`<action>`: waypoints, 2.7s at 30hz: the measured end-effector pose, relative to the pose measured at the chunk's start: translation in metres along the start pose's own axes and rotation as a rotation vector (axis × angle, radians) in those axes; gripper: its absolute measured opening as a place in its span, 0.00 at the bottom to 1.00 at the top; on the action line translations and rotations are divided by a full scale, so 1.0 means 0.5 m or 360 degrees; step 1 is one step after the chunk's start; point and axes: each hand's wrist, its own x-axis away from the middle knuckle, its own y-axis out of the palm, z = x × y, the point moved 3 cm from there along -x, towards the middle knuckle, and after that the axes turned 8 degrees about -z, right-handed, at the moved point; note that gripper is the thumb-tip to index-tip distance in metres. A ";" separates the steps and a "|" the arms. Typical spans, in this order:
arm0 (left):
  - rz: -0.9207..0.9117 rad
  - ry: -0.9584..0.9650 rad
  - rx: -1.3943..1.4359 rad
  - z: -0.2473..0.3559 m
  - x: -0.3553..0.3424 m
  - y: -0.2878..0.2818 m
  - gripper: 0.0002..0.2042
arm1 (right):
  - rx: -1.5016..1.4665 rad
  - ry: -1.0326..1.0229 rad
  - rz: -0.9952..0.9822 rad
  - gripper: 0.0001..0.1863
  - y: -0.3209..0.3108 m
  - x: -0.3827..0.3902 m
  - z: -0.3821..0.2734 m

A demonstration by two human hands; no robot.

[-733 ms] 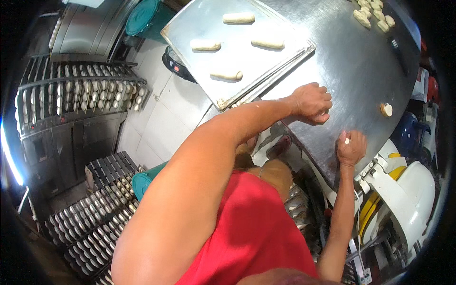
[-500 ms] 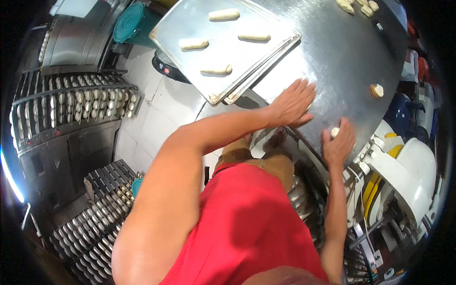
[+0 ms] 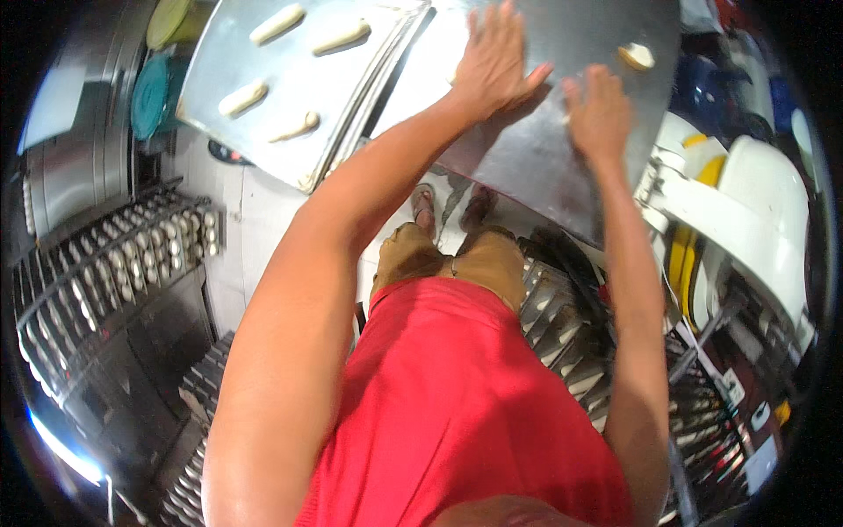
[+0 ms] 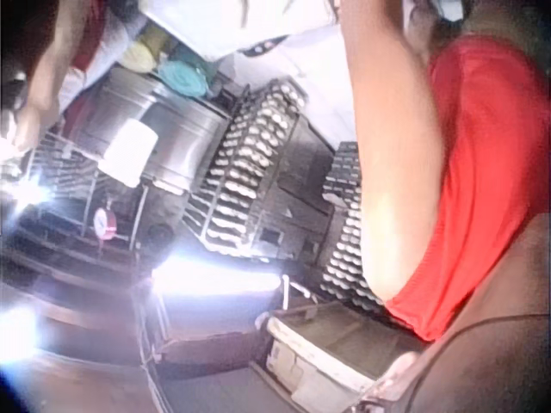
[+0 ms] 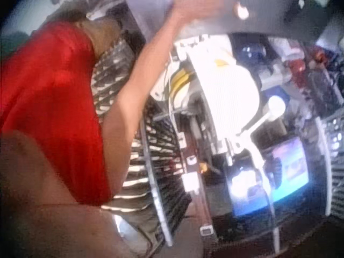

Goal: The person shapes dough by hand on a metal table, places the pieces onto a tray, and then puts the tray onto a cooling rack.

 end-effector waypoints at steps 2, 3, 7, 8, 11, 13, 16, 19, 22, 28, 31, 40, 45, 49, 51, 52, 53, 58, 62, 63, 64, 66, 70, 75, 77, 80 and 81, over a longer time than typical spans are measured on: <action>-0.0448 -0.0135 0.0118 0.033 0.118 -0.039 0.40 | 0.0072 -0.0202 0.0127 0.41 0.025 0.113 -0.032; -0.0550 -0.0137 0.0138 0.065 0.180 -0.075 0.40 | -0.0044 -0.0293 0.0173 0.41 0.039 0.190 -0.037; -0.0775 -0.0071 0.0145 0.118 0.338 -0.139 0.40 | -0.0315 -0.0391 0.0076 0.43 0.043 0.383 -0.048; -0.0809 -0.0018 0.0090 0.107 0.331 -0.132 0.40 | -0.0264 -0.0361 0.0080 0.42 0.049 0.372 -0.038; -0.0826 0.0084 -0.0161 0.042 0.207 -0.074 0.39 | -0.0096 -0.0314 0.0119 0.42 0.026 0.191 -0.028; -0.0507 0.0077 -0.0137 0.004 0.086 -0.048 0.42 | -0.0127 -0.0275 0.0320 0.42 0.006 0.029 -0.012; 0.0115 0.0301 -0.0146 0.009 -0.062 -0.085 0.25 | -0.0185 -0.0261 0.0471 0.43 -0.001 -0.042 0.011; -0.0516 -0.0026 -0.0102 -0.018 0.083 -0.037 0.42 | 0.0044 -0.0384 0.0267 0.43 0.017 0.067 -0.012; -0.0764 0.0066 0.0049 0.064 0.262 -0.109 0.43 | -0.0221 -0.0432 0.0085 0.43 0.043 0.285 -0.016; -0.0966 0.0013 -0.0165 -0.004 0.174 -0.062 0.45 | -0.0105 -0.0447 0.0157 0.43 0.015 0.139 0.002; -0.0165 0.0223 -0.0135 -0.083 -0.018 -0.024 0.44 | -0.0143 -0.0311 0.0395 0.39 -0.036 -0.050 -0.006; -0.1047 0.0020 0.0091 -0.007 0.109 -0.132 0.41 | -0.0357 -0.0983 -0.0519 0.39 -0.090 0.101 0.039; -0.0859 -0.0312 0.0311 -0.024 0.159 -0.129 0.18 | -0.0561 -0.0832 -0.0625 0.23 -0.084 0.086 0.083; -0.0690 -0.0277 0.0572 -0.047 0.188 -0.211 0.17 | -0.0819 -0.0714 -0.0638 0.19 -0.126 0.046 0.030; -0.0475 -0.0327 0.0665 -0.095 0.228 -0.277 0.18 | -0.0805 -0.0668 -0.0639 0.21 -0.158 0.018 -0.044; -0.0281 -0.0326 0.0687 -0.138 0.255 -0.315 0.18 | -0.0855 -0.0741 -0.0577 0.21 -0.167 0.000 -0.105; -0.0299 -0.0438 0.0740 -0.192 0.266 -0.348 0.18 | -0.0925 -0.0779 -0.0509 0.21 -0.169 -0.017 -0.164; -0.0101 -0.0841 0.0319 -0.509 0.372 -0.565 0.19 | -0.0859 -0.1134 -0.0406 0.23 -0.196 -0.149 -0.582; -0.0026 -0.0826 0.0062 -0.706 0.412 -0.658 0.18 | -0.1035 -0.1433 -0.0305 0.23 -0.227 -0.265 -0.917; -0.0051 -0.0840 0.0085 -0.739 0.417 -0.653 0.19 | -0.1071 -0.1533 -0.0232 0.24 -0.217 -0.300 -0.979; -0.0077 -0.0836 0.0117 -0.770 0.412 -0.640 0.19 | -0.1101 -0.1616 -0.0148 0.24 -0.208 -0.334 -1.028; -0.0151 -0.0883 0.0136 -0.825 0.418 -0.589 0.19 | -0.0997 -0.1483 -0.0222 0.25 -0.149 -0.387 -1.091; -0.0270 -0.1002 0.0130 -0.850 0.455 -0.507 0.22 | -0.0384 -0.1553 -0.0357 0.33 -0.038 -0.452 -1.134; -0.0146 -0.1012 0.0085 -0.843 0.486 -0.491 0.29 | -0.0641 -0.1485 -0.0318 0.43 -0.050 -0.441 -1.094; -0.0025 -0.1042 -0.0014 -0.833 0.500 -0.494 0.32 | -0.0773 -0.1232 -0.0421 0.49 -0.061 -0.424 -1.048; 0.0187 -0.1065 -0.0179 -0.778 0.517 -0.519 0.36 | -0.0753 -0.1254 -0.0450 0.49 -0.054 -0.395 -0.939; 0.0214 -0.1077 -0.0192 -0.748 0.527 -0.533 0.37 | -0.0753 -0.1223 -0.0498 0.48 -0.060 -0.372 -0.917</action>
